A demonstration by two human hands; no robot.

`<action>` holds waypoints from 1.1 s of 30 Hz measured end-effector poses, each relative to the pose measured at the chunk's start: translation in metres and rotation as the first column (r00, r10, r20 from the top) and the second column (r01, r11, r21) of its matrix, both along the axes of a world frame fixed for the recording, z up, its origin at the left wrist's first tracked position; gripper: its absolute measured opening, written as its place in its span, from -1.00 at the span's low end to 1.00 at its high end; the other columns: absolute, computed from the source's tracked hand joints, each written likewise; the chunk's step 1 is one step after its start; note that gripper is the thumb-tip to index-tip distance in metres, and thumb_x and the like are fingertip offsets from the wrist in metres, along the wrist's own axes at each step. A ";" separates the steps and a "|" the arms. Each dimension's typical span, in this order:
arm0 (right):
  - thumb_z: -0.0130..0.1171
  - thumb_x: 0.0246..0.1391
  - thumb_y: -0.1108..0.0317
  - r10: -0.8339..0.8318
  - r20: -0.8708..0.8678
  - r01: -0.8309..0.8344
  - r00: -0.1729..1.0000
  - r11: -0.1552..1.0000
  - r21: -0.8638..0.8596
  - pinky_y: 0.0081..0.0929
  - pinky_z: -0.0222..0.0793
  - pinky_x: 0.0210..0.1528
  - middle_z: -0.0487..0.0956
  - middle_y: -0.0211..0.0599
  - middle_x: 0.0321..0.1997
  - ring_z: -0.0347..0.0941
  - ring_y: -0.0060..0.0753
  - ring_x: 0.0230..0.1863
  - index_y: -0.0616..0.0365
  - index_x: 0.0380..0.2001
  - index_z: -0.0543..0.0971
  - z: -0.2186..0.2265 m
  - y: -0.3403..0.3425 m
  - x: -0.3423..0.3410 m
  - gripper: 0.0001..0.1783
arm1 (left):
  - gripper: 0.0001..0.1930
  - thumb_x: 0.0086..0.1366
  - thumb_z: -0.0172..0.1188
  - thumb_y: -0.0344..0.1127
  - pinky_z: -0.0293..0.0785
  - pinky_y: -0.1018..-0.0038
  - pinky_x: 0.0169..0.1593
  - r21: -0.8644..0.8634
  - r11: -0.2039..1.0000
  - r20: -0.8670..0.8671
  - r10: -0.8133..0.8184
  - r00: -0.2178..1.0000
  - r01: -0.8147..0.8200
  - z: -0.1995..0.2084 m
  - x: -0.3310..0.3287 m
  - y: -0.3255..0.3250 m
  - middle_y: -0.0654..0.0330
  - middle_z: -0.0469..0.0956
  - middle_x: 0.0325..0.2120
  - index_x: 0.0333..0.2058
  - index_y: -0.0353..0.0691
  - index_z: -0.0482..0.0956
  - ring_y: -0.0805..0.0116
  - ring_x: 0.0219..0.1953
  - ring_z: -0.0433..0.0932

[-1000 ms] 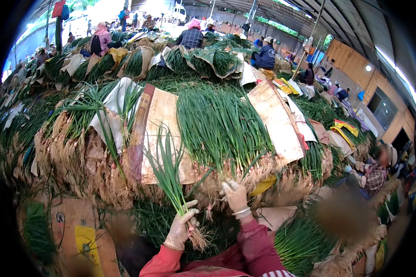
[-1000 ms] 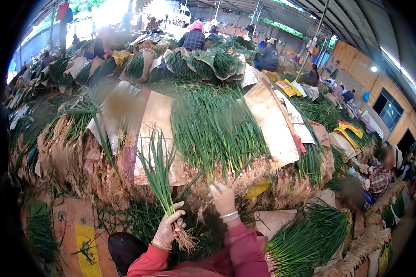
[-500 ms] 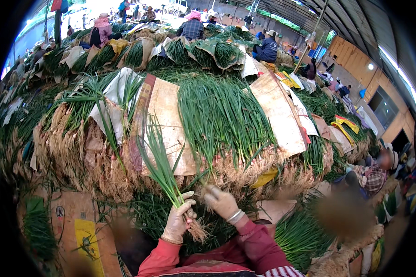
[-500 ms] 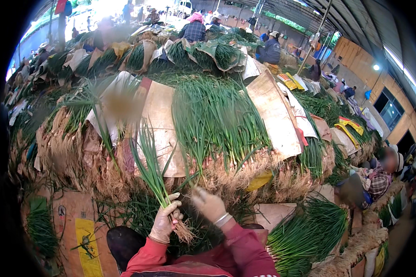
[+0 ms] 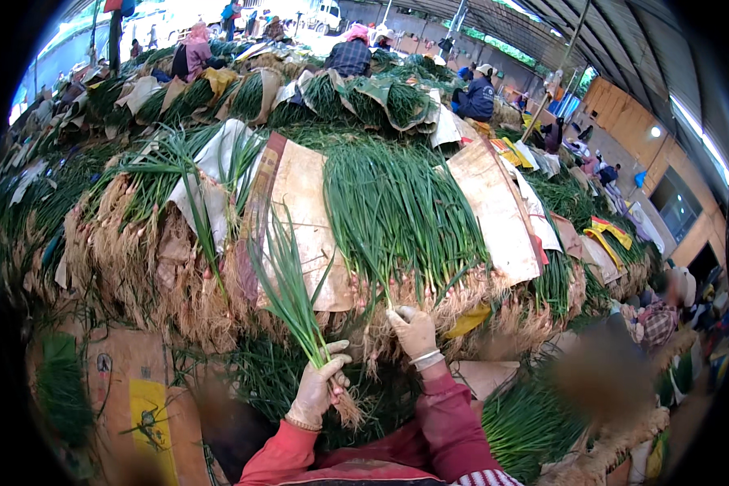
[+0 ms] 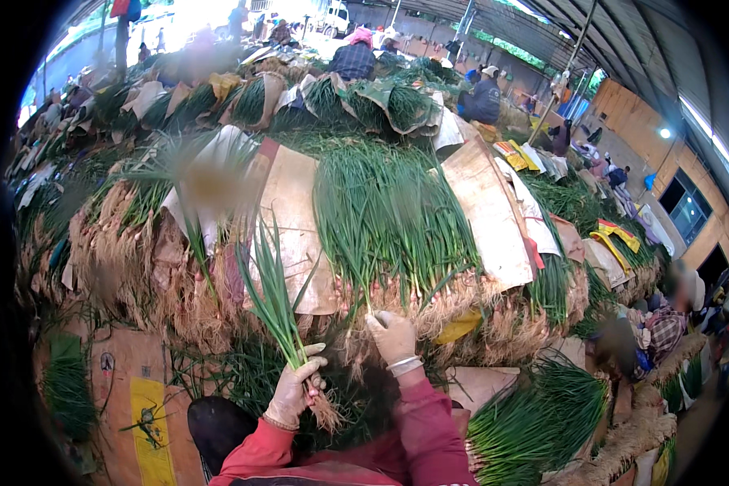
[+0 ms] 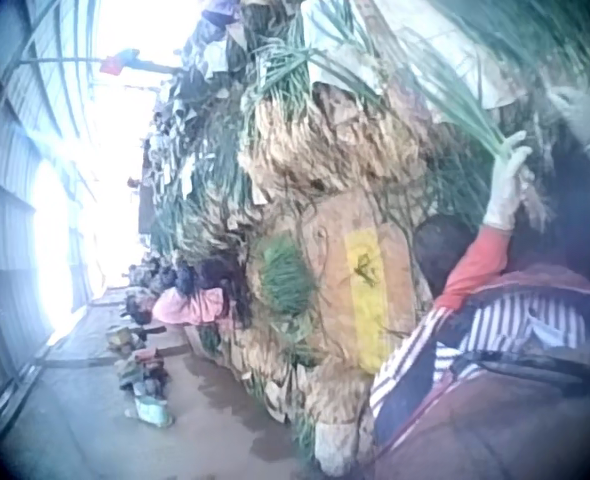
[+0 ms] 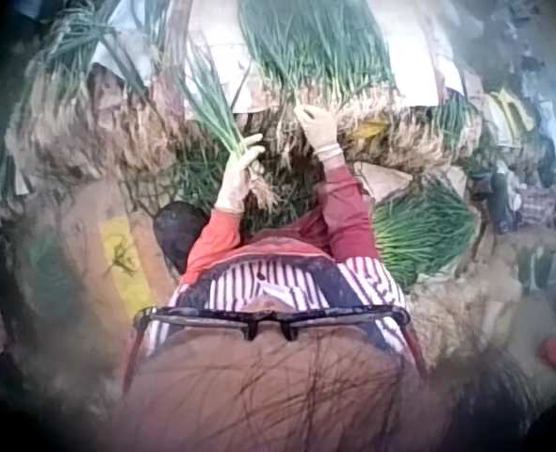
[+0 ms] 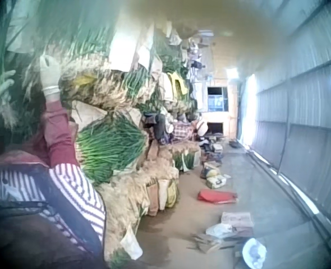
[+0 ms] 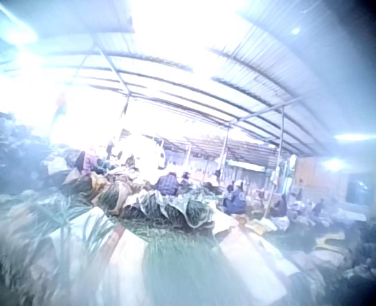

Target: The person sits in a market setting and sorts through large piles of green onions. They pick up bunches of onions, separate individual stalks, and arrange them into neat bundles by hand.

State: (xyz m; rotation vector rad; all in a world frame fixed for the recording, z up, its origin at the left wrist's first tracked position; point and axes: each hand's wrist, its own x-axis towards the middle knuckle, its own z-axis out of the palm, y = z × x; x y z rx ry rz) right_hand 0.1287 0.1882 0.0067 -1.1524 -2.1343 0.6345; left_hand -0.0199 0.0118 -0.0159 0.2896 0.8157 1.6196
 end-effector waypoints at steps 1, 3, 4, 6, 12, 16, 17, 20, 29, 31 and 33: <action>0.14 0.10 0.15 0.039 -0.045 -0.045 0.998 0.988 -0.147 -0.31 0.45 -0.36 0.59 -0.17 -0.43 0.54 -0.16 -0.43 0.10 -0.39 0.64 0.007 -0.013 0.002 -0.75 | -0.61 0.24 0.13 -0.39 0.46 0.59 -0.55 -0.012 1.000 -0.042 -0.026 0.999 0.025 0.000 0.000 0.001 0.17 0.55 -0.33 0.05 -0.27 0.36 0.57 -0.67 0.44; 0.14 0.11 0.19 0.118 -0.162 -0.176 0.980 0.892 -0.416 -0.35 0.45 -0.42 0.58 -0.20 -0.45 0.53 -0.22 -0.45 0.10 -0.35 0.63 0.020 -0.050 -0.004 -0.77 | -0.68 0.26 0.12 -0.38 0.38 0.68 -0.70 -0.005 1.000 -0.019 -0.017 1.000 0.016 -0.009 0.000 0.002 0.12 0.56 -0.43 -0.03 -0.29 0.40 0.54 -0.71 0.46; 0.13 0.13 0.20 0.243 -0.120 -0.268 0.962 0.924 -0.272 -0.38 0.44 -0.46 0.58 -0.22 -0.49 0.53 -0.25 -0.47 0.11 -0.32 0.62 0.012 -0.060 0.000 -0.77 | -0.71 0.26 0.13 -0.38 0.35 0.69 -0.73 -0.003 1.000 -0.016 0.002 1.000 -0.002 -0.007 0.006 0.008 0.13 0.56 -0.46 -0.06 -0.29 0.41 0.54 -0.73 0.45; 0.08 0.17 0.23 0.402 0.003 -0.401 0.916 0.913 -0.070 -0.37 0.44 -0.47 0.56 -0.27 -0.54 0.53 -0.26 -0.50 0.12 -0.26 0.59 -0.012 -0.081 0.007 -0.78 | -0.85 0.27 0.13 -0.40 0.26 0.69 -0.79 0.001 1.000 0.016 0.010 1.000 -0.010 -0.005 0.010 0.007 0.18 0.55 -0.54 -0.19 -0.25 0.46 0.58 -0.78 0.40; 0.03 0.21 0.34 0.159 -0.289 -0.242 0.944 0.929 -0.281 -0.59 0.44 -0.53 0.63 -0.39 -0.44 0.50 -0.56 -0.58 0.13 -0.26 0.61 -0.018 -0.083 0.008 -0.82 | -0.91 0.23 0.17 -0.44 0.28 0.66 -0.78 -0.029 0.996 -0.034 0.078 0.996 -0.079 -0.017 0.010 0.005 0.17 0.54 -0.58 -0.31 -0.25 0.45 0.56 -0.78 0.40; -0.06 0.27 0.01 0.003 -0.355 -0.292 0.935 0.574 -0.765 -0.65 0.42 -0.41 0.62 -0.29 -0.30 0.50 -0.60 -0.46 0.27 -0.10 0.55 -0.022 -0.057 0.002 -0.50 | -0.90 0.23 0.14 -0.47 0.32 0.69 -0.75 -0.011 0.999 -0.001 0.033 0.999 -0.033 -0.011 0.006 0.000 0.14 0.55 -0.57 -0.27 -0.27 0.46 0.55 -0.76 0.42; -0.09 0.26 -0.08 0.040 -0.341 -0.320 0.939 0.460 -0.828 -0.63 0.43 -0.36 0.62 -0.26 -0.29 0.50 -0.58 -0.42 0.28 -0.07 0.54 -0.019 -0.062 -0.011 -0.42 | -0.89 0.23 0.13 -0.47 0.32 0.69 -0.75 -0.005 1.000 0.007 0.014 1.000 -0.014 -0.012 0.008 -0.002 0.13 0.55 -0.56 -0.26 -0.27 0.46 0.55 -0.76 0.43; -0.12 0.29 -0.03 -0.014 -0.566 -0.549 0.824 0.224 -0.805 -0.66 0.34 -0.46 0.60 -0.34 -0.26 0.44 -0.62 -0.46 0.26 -0.05 0.49 -0.038 -0.069 -0.037 -0.47 | -0.89 0.23 0.09 -0.50 0.38 0.66 -0.68 -0.004 1.000 0.052 0.027 0.998 -0.027 -0.014 0.012 -0.004 0.11 0.55 -0.53 -0.26 -0.27 0.44 0.50 -0.67 0.48; -0.13 0.30 0.10 0.128 -0.349 -0.286 0.928 0.846 -0.450 -0.56 0.27 -0.65 0.52 -0.40 -0.60 0.42 -0.46 -0.65 0.15 -0.42 0.53 -0.036 -0.085 -0.046 -0.61 | -0.86 0.22 0.06 -0.48 0.56 0.53 -0.43 0.072 0.997 0.236 -0.050 0.970 0.034 -0.009 0.005 -0.018 0.10 0.54 -0.53 -0.24 -0.33 0.45 0.46 -0.69 0.46; -0.12 0.28 0.14 0.175 0.034 -0.178 0.984 0.953 0.246 -0.37 0.37 -0.59 0.52 -0.25 -0.60 0.46 -0.22 -0.63 0.14 -0.47 0.50 -0.046 -0.068 -0.049 -0.63 | -0.86 0.22 0.06 -0.48 0.58 0.50 -0.38 0.071 0.997 0.228 -0.058 0.972 0.042 -0.005 0.004 -0.021 0.11 0.53 -0.56 -0.23 -0.31 0.44 0.49 -0.74 0.41; -0.08 0.22 0.20 0.256 0.210 -0.243 0.944 0.966 -0.085 -0.18 0.44 -0.36 0.55 -0.07 -0.48 0.52 -0.02 -0.43 0.15 -0.46 0.53 -0.033 -0.076 -0.040 -0.69 | -0.78 0.20 0.05 -0.51 0.59 0.41 -0.31 0.107 0.994 0.238 -0.011 0.971 -0.015 -0.006 -0.001 -0.024 0.12 0.51 -0.44 -0.15 -0.26 0.40 0.42 -0.62 0.45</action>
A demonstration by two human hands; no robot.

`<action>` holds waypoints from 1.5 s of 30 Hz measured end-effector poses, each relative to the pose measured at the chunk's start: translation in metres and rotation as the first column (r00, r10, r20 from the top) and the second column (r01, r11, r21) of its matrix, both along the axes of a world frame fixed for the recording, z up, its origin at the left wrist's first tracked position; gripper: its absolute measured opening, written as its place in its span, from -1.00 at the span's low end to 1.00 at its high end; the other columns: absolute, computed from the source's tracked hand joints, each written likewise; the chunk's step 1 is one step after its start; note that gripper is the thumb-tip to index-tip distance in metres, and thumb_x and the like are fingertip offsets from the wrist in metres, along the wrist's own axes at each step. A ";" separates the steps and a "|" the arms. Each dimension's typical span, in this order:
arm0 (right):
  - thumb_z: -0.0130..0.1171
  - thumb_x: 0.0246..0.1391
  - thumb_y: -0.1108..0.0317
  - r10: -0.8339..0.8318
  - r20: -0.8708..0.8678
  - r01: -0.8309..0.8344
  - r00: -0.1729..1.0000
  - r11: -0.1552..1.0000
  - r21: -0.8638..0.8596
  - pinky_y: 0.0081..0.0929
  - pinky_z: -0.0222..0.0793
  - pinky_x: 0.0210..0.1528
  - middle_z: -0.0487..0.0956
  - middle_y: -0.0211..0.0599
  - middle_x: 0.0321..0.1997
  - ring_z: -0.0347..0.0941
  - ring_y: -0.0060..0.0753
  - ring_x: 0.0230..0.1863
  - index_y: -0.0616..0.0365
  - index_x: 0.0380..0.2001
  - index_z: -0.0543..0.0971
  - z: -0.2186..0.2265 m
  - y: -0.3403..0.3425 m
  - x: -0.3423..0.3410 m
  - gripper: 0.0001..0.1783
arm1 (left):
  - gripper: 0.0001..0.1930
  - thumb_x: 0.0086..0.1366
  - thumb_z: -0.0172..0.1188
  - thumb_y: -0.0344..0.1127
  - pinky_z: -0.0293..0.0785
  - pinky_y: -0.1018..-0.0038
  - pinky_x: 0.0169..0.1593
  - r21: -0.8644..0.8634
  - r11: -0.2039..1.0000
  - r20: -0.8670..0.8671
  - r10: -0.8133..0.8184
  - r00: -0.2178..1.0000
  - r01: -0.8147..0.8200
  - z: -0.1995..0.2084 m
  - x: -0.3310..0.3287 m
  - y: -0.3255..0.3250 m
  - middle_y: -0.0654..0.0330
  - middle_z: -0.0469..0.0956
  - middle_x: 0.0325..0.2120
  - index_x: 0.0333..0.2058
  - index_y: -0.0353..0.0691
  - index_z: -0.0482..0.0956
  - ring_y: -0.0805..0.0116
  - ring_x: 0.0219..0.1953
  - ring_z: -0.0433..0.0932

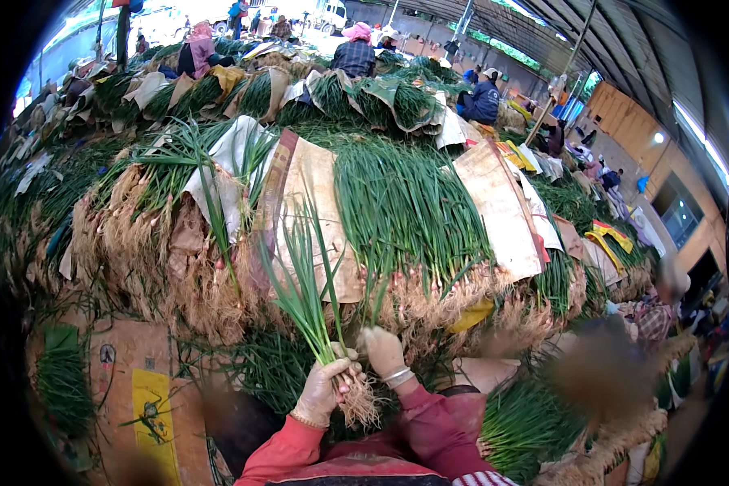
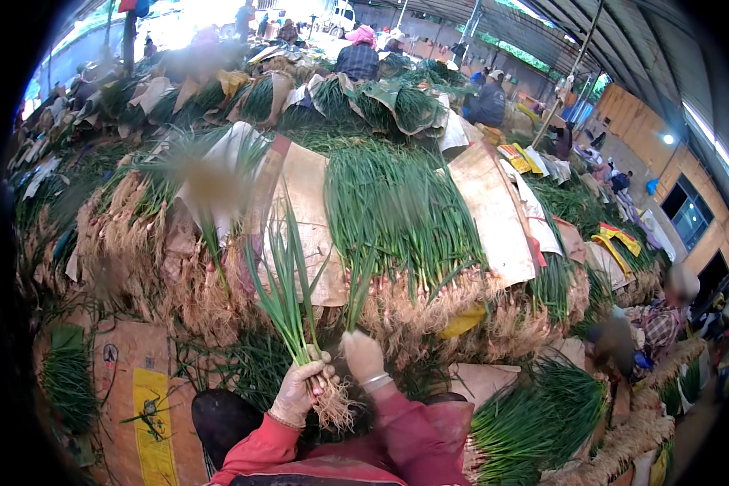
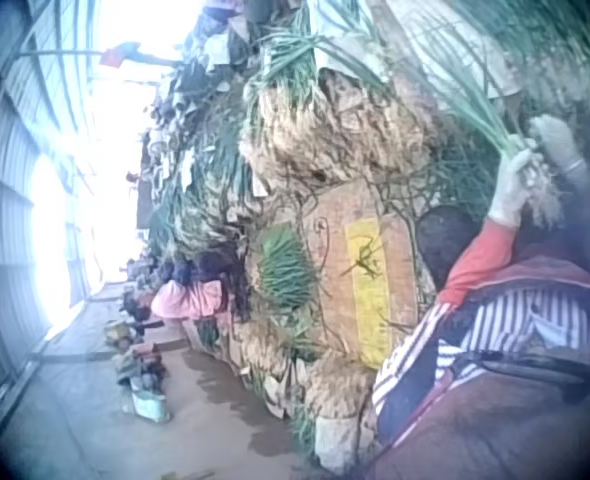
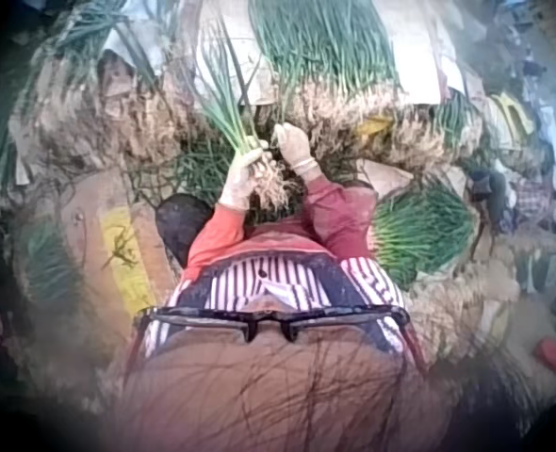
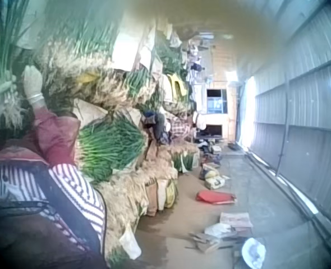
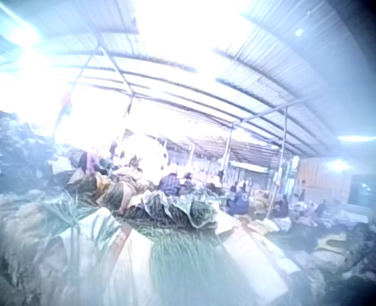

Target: The person sits in a market setting and sorts through large piles of green onions. They pick up bunches of onions, separate individual stalks, and arrange them into neat bundles by hand.

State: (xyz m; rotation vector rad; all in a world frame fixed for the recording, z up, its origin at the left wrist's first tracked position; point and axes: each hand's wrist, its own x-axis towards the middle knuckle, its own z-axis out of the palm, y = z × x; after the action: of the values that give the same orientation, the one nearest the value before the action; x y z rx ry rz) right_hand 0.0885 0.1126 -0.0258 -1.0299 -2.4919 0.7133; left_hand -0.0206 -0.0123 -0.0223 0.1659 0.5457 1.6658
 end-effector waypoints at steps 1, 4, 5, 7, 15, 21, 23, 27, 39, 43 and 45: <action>-0.07 0.21 0.21 0.179 0.197 -0.187 0.964 0.982 0.020 -0.18 0.45 -0.33 0.57 -0.06 -0.45 0.53 -0.04 -0.39 0.16 -0.46 0.54 0.001 -0.006 0.006 -0.69 | -0.74 0.20 0.04 -0.53 0.59 0.36 -0.28 0.014 1.000 0.009 0.017 1.000 -0.017 -0.001 -0.001 -0.002 0.13 0.50 -0.37 -0.12 -0.23 0.38 0.39 -0.55 0.47; 0.00 0.12 0.17 0.489 0.595 -0.396 0.638 0.871 -0.292 -0.23 0.45 -0.10 0.62 -0.12 -0.27 0.56 -0.07 -0.22 -0.03 -0.27 0.64 -0.064 -0.011 0.042 -0.73 | -0.59 0.21 0.06 -0.49 0.43 0.66 -0.63 -0.024 0.985 0.026 0.173 0.985 -0.173 0.018 0.012 0.004 0.16 0.50 -0.32 0.05 -0.24 0.28 0.47 -0.57 0.52; 0.00 0.11 0.13 0.435 0.541 -0.368 0.720 0.900 -0.234 -0.23 0.46 -0.14 0.62 -0.11 -0.29 0.56 -0.07 -0.24 -0.02 -0.29 0.63 -0.034 -0.016 0.037 -0.72 | -0.53 0.21 0.06 -0.49 0.42 0.66 -0.63 -0.001 0.985 0.025 0.170 0.985 -0.170 0.013 0.008 -0.001 0.17 0.50 -0.32 0.11 -0.24 0.24 0.48 -0.56 0.52; 0.01 0.12 0.03 0.236 0.348 -0.172 0.907 0.964 -0.204 -0.22 0.47 -0.18 0.62 -0.11 -0.33 0.56 -0.09 -0.26 -0.06 -0.23 0.63 0.029 -0.017 0.024 -0.67 | -0.40 0.23 0.06 -0.47 0.42 0.68 -0.61 0.027 0.992 -0.009 0.121 0.993 -0.120 0.003 0.001 -0.007 0.20 0.50 -0.32 0.25 -0.23 0.12 0.52 -0.56 0.51; 0.00 0.10 -0.09 -0.303 0.295 0.344 0.906 0.934 -0.096 -0.10 0.40 -0.09 0.61 -0.03 -0.28 0.53 0.04 -0.17 0.10 -0.33 0.60 -0.038 0.042 -0.007 -0.54 | -0.61 0.26 0.09 -0.43 0.41 0.70 -0.60 -0.067 0.998 -0.113 -0.019 0.993 0.012 0.009 0.000 0.004 0.13 0.53 -0.30 0.07 -0.29 0.35 0.53 -0.63 0.47; -0.06 0.23 0.26 0.099 -0.145 -0.099 0.984 0.995 0.007 -0.35 0.39 -0.46 0.49 -0.17 -0.59 0.48 -0.17 -0.49 0.18 -0.41 0.53 -0.009 0.002 0.032 -0.73 | -0.86 0.23 0.13 -0.45 0.38 0.68 -0.66 -0.176 0.981 -0.289 0.027 0.957 -0.081 -0.006 0.004 0.008 0.11 0.56 -0.38 -0.22 -0.24 0.44 0.57 -0.76 0.40; -0.06 0.27 0.25 0.144 -0.145 -0.159 0.979 0.983 -0.097 -0.42 0.34 -0.50 0.45 -0.28 -0.62 0.42 -0.31 -0.57 0.20 -0.41 0.53 0.009 -0.024 0.041 -0.71 | -0.89 0.23 0.17 -0.42 0.31 0.66 -0.74 -0.184 0.983 -0.276 -0.021 0.961 -0.031 -0.007 0.006 0.011 0.18 0.56 -0.51 -0.28 -0.23 0.45 0.59 -0.77 0.38; -0.09 0.29 0.24 0.008 -0.377 -0.138 0.926 0.938 -0.319 -0.50 0.29 -0.54 0.43 -0.34 -0.63 0.36 -0.43 -0.62 0.18 -0.39 0.55 -0.003 -0.042 0.050 -0.69 | -0.92 0.24 0.15 -0.41 0.31 0.65 -0.77 -0.108 0.993 -0.272 -0.070 0.960 0.042 -0.002 0.013 0.019 0.09 0.60 -0.46 -0.33 -0.23 0.43 0.54 -0.77 0.43; -0.09 0.23 0.34 -0.133 -0.264 0.115 0.955 0.990 -0.082 -0.45 0.31 -0.60 0.49 -0.31 -0.66 0.42 -0.41 -0.67 0.21 -0.54 0.52 -0.028 -0.029 0.039 -0.69 | -0.63 0.20 0.08 -0.48 0.64 0.33 -0.34 -0.077 0.995 -0.114 0.051 0.992 -0.060 -0.020 0.008 0.019 0.02 0.49 -0.14 0.01 -0.31 0.35 0.07 -0.31 0.63; -0.04 0.24 0.28 -0.200 -0.329 0.103 0.923 0.952 -0.287 -0.51 0.28 -0.59 0.51 -0.34 -0.63 0.38 -0.52 -0.66 0.25 -0.49 0.56 -0.032 -0.028 0.032 -0.68 | -0.67 0.21 0.09 -0.44 0.34 0.61 -0.73 -0.230 0.950 -0.113 0.189 0.975 -0.211 0.007 0.021 0.020 0.08 0.59 -0.41 -0.03 -0.33 0.45 0.46 -0.76 0.44; -0.01 0.25 0.23 -0.262 -0.387 0.097 0.884 0.913 -0.395 -0.54 0.26 -0.58 0.52 -0.36 -0.64 0.33 -0.62 -0.67 0.28 -0.49 0.58 -0.043 -0.032 0.031 -0.63 | -0.68 0.23 0.12 -0.41 0.30 0.62 -0.74 -0.169 0.980 -0.206 0.070 0.976 -0.106 -0.006 0.016 0.013 0.12 0.57 -0.51 -0.03 -0.33 0.46 0.48 -0.79 0.40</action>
State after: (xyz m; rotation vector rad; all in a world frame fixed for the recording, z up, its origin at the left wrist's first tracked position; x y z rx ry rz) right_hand 0.1195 0.0808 -0.0691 -1.0679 -1.8889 1.2287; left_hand -0.0048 0.0010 -0.0287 0.1799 0.8616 1.6864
